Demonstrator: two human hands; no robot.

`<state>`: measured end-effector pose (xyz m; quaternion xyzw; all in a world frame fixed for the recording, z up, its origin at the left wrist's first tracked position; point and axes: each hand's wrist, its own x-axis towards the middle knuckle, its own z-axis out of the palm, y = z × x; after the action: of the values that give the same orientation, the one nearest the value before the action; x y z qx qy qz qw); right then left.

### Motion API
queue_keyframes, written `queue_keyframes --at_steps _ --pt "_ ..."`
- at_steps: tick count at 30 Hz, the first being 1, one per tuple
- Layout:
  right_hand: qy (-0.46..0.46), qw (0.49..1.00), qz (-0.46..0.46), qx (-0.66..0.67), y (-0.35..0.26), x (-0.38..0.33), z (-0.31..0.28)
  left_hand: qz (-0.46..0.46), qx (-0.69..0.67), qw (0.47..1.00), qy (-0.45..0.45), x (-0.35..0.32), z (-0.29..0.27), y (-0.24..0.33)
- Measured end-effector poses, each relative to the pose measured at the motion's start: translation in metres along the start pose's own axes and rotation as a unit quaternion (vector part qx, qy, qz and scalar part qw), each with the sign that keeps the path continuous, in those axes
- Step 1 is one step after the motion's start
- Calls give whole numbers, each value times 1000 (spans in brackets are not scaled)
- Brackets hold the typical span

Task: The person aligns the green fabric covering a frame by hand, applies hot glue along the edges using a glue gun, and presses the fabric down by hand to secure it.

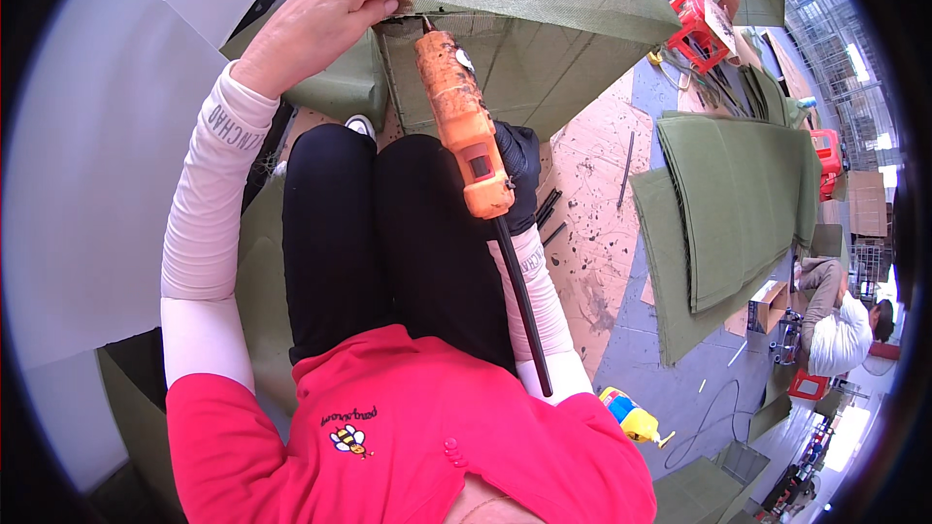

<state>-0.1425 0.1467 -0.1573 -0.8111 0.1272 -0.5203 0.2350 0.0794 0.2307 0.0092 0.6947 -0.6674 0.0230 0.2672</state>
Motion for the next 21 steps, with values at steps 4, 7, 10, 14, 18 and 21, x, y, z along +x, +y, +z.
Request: queue_keyframes --at_steps 4,7,10,14,18,21 --pt "2 1000 12 6 1 -1 -3 2 8 1000 -4 1 -1 1" --pt "19 999 20 24 8 -6 0 -6 8 1000 -8 1 -1 1" --pt "16 998 29 51 15 -10 0 -5 -3 1000 11 2 1 4" --pt "20 995 61 78 18 -14 0 -6 -7 1000 11 3 2 1" --pt "37 999 7 16 21 -9 -3 -7 -2 1000 16 3 1 1" --pt "26 999 -1 39 31 -8 -1 -12 -5 1000 18 4 1 0"
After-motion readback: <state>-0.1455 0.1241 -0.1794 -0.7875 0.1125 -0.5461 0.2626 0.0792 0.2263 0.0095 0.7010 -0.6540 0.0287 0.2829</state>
